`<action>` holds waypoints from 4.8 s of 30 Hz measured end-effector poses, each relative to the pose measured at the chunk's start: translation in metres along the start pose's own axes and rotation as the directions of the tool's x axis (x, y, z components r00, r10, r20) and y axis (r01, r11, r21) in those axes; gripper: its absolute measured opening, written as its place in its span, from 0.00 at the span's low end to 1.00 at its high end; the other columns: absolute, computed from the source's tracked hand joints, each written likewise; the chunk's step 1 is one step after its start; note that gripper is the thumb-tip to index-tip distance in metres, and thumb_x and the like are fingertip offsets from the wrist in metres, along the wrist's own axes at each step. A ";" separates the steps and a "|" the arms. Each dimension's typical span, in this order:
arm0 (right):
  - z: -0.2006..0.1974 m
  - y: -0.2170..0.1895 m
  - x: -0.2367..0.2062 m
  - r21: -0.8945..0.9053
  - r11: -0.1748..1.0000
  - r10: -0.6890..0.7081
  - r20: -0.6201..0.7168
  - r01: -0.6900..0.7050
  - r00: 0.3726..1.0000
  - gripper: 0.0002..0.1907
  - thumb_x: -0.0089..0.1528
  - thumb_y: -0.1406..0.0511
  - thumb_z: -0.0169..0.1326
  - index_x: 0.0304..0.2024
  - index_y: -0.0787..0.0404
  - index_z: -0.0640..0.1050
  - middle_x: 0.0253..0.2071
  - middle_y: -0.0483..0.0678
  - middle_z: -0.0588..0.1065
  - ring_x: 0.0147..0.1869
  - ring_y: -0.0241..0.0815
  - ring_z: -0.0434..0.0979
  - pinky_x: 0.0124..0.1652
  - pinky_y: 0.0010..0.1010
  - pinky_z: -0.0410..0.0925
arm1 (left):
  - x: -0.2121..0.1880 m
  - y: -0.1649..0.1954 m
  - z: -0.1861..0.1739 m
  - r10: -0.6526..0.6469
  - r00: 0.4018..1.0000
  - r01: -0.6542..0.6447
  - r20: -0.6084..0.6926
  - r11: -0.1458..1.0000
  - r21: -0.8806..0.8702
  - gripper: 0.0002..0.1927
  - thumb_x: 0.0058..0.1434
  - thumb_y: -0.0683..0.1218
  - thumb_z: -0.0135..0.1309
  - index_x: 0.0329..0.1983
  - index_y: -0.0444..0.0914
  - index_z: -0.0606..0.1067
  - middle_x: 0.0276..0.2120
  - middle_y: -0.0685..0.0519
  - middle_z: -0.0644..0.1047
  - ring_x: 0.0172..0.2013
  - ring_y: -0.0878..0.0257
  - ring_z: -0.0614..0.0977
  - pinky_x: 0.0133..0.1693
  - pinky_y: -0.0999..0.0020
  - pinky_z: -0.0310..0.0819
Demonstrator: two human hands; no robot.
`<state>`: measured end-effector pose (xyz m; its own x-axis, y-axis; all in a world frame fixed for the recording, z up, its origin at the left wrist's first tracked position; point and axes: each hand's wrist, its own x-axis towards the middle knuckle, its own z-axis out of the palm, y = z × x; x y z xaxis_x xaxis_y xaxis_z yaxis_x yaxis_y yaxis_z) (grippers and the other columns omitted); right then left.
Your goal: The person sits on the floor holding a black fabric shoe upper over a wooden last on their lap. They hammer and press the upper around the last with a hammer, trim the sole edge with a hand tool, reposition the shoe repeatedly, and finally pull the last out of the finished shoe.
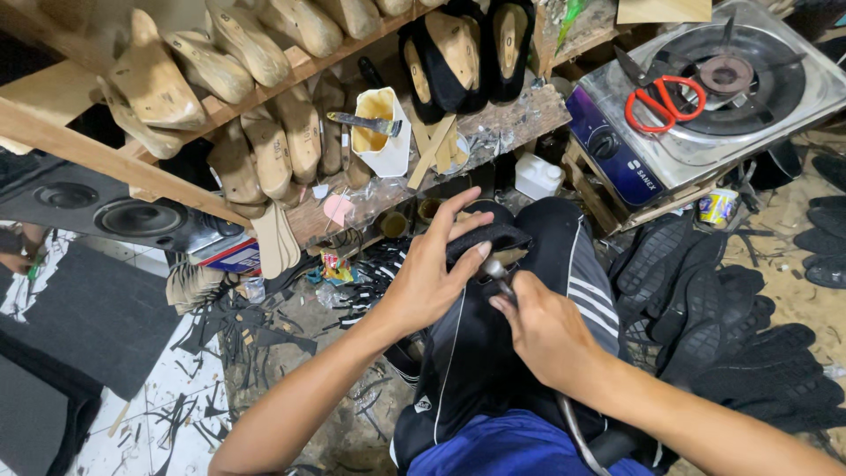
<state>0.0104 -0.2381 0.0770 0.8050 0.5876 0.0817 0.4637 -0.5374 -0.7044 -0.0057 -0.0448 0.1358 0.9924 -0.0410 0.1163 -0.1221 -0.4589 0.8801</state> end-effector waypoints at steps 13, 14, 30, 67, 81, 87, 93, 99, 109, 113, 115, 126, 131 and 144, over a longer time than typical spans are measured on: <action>-0.010 0.004 0.011 0.317 0.925 0.103 0.324 -0.210 0.940 0.14 0.67 0.61 0.52 0.39 0.68 0.74 0.28 0.59 0.75 0.34 0.56 0.77 0.35 0.40 0.70 | -0.012 -0.005 -0.007 0.024 0.999 -0.026 -0.030 0.998 -0.052 0.28 0.67 0.38 0.53 0.70 0.36 0.61 0.59 0.41 0.79 0.63 0.48 0.79 0.61 0.60 0.70; -0.003 0.002 0.008 0.329 0.943 -0.020 0.191 -0.045 0.981 0.14 0.68 0.61 0.52 0.40 0.68 0.73 0.30 0.56 0.76 0.35 0.52 0.78 0.36 0.37 0.71 | -0.011 -0.006 -0.008 0.036 0.999 -0.037 -0.035 0.999 -0.038 0.28 0.67 0.38 0.54 0.69 0.36 0.62 0.58 0.41 0.80 0.63 0.48 0.79 0.62 0.60 0.70; 0.034 0.000 0.008 0.321 0.932 -0.184 0.018 0.169 0.983 0.13 0.65 0.64 0.53 0.40 0.69 0.69 0.32 0.63 0.74 0.36 0.67 0.76 0.34 0.47 0.67 | -0.011 -0.036 -0.017 -0.232 0.969 0.236 -0.082 0.971 0.042 0.20 0.57 0.48 0.66 0.52 0.36 0.81 0.44 0.45 0.85 0.48 0.58 0.83 0.54 0.65 0.72; -0.038 0.040 -0.081 0.567 0.753 0.122 -0.619 0.334 0.776 0.23 0.60 0.46 0.59 0.38 0.58 0.79 0.29 0.43 0.74 0.33 0.39 0.79 0.36 0.36 0.73 | 0.077 -0.169 0.112 -0.163 0.932 0.362 0.324 0.393 -0.845 0.45 0.71 0.72 0.27 0.42 0.26 0.76 0.34 0.36 0.82 0.37 0.45 0.86 0.44 0.53 0.82; 0.024 0.071 -0.042 0.199 0.963 -0.060 -0.505 0.183 0.861 0.08 0.69 0.65 0.53 0.47 0.63 0.73 0.33 0.49 0.75 0.33 0.43 0.74 0.35 0.32 0.69 | 0.071 -0.186 0.124 -0.083 0.971 0.237 0.225 0.471 -0.849 0.45 0.73 0.71 0.24 0.40 0.27 0.75 0.33 0.38 0.82 0.35 0.46 0.85 0.44 0.55 0.81; 0.013 0.074 -0.033 0.226 0.966 0.204 -0.388 -0.122 0.899 0.11 0.64 0.65 0.55 0.43 0.67 0.77 0.23 0.52 0.74 0.24 0.43 0.74 0.26 0.35 0.66 | 0.070 -0.197 0.133 -0.117 0.962 0.272 0.246 0.380 -0.884 0.40 0.74 0.70 0.23 0.41 0.33 0.72 0.32 0.37 0.81 0.34 0.44 0.86 0.43 0.53 0.80; -0.002 0.043 -0.009 0.229 0.973 0.077 -0.391 0.016 0.917 0.14 0.67 0.62 0.56 0.47 0.68 0.75 0.26 0.53 0.75 0.26 0.33 0.76 0.27 0.27 0.67 | 0.072 -0.198 0.136 -0.014 0.985 -0.052 -0.174 0.927 -0.371 0.47 0.76 0.73 0.22 0.47 0.29 0.76 0.44 0.37 0.81 0.48 0.45 0.81 0.52 0.53 0.70; -0.017 0.039 -0.021 0.385 0.921 0.257 -0.474 -0.065 0.842 0.20 0.66 0.59 0.54 0.54 0.66 0.72 0.22 0.52 0.76 0.21 0.36 0.75 0.26 0.29 0.68 | 0.065 -0.181 0.129 -0.100 0.972 0.236 0.214 0.419 -0.877 0.42 0.71 0.72 0.26 0.40 0.29 0.72 0.32 0.38 0.80 0.34 0.47 0.86 0.43 0.53 0.82; -0.003 0.038 -0.035 0.415 0.901 0.337 -0.486 -0.126 0.806 0.19 0.67 0.62 0.53 0.58 0.66 0.75 0.29 0.60 0.74 0.22 0.44 0.74 0.27 0.36 0.67 | 0.066 -0.179 0.128 -0.156 0.965 0.260 0.211 0.476 -0.840 0.38 0.74 0.67 0.25 0.40 0.30 0.72 0.30 0.37 0.81 0.32 0.46 0.85 0.40 0.55 0.81; -0.006 0.039 -0.033 -0.021 0.994 0.097 -0.297 -0.109 0.950 0.15 0.64 0.64 0.59 0.49 0.68 0.75 0.33 0.61 0.77 0.30 0.52 0.80 0.30 0.34 0.69 | 0.068 -0.181 0.129 -0.084 0.996 0.064 -0.002 0.780 -0.623 0.41 0.78 0.68 0.25 0.41 0.29 0.76 0.33 0.35 0.81 0.36 0.44 0.83 0.44 0.56 0.77; -0.005 0.039 -0.033 0.127 0.939 0.339 -0.208 -0.319 0.917 0.17 0.63 0.64 0.60 0.49 0.68 0.76 0.24 0.56 0.77 0.22 0.38 0.77 0.26 0.31 0.69 | 0.067 -0.180 0.130 -0.067 0.998 0.051 -0.002 0.776 -0.628 0.42 0.78 0.68 0.25 0.40 0.29 0.76 0.33 0.36 0.81 0.36 0.45 0.83 0.44 0.56 0.77; 0.008 0.050 -0.065 0.238 0.947 0.296 -0.380 -0.217 0.876 0.16 0.63 0.67 0.54 0.51 0.70 0.76 0.18 0.45 0.71 0.19 0.35 0.70 0.23 0.28 0.65 | 0.063 -0.181 0.128 -0.163 0.986 0.156 0.041 0.796 -0.585 0.43 0.76 0.67 0.23 0.38 0.28 0.77 0.31 0.39 0.82 0.34 0.53 0.84 0.42 0.63 0.79; 0.022 0.061 -0.080 0.320 0.948 0.167 -0.487 -0.003 0.857 0.07 0.67 0.66 0.53 0.44 0.64 0.75 0.25 0.44 0.74 0.25 0.32 0.73 0.27 0.25 0.66 | 0.063 -0.177 0.127 -0.160 0.978 0.206 0.133 0.657 -0.725 0.39 0.75 0.67 0.25 0.38 0.31 0.74 0.30 0.41 0.83 0.33 0.53 0.86 0.42 0.63 0.80; -0.002 0.031 -0.038 0.089 0.978 0.209 -0.330 -0.190 0.921 0.18 0.62 0.64 0.58 0.51 0.69 0.75 0.35 0.62 0.78 0.35 0.54 0.82 0.37 0.36 0.72 | 0.064 -0.178 0.128 -0.092 0.995 0.097 0.043 0.750 -0.654 0.42 0.74 0.68 0.25 0.40 0.29 0.76 0.34 0.42 0.82 0.38 0.55 0.83 0.48 0.62 0.77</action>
<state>-0.0054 -0.2780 0.0537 0.9601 0.2289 0.1609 0.2676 -0.5834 -0.7668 0.0815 -0.0794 -0.0729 0.9992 -0.0366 0.0155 -0.0066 0.2321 0.9727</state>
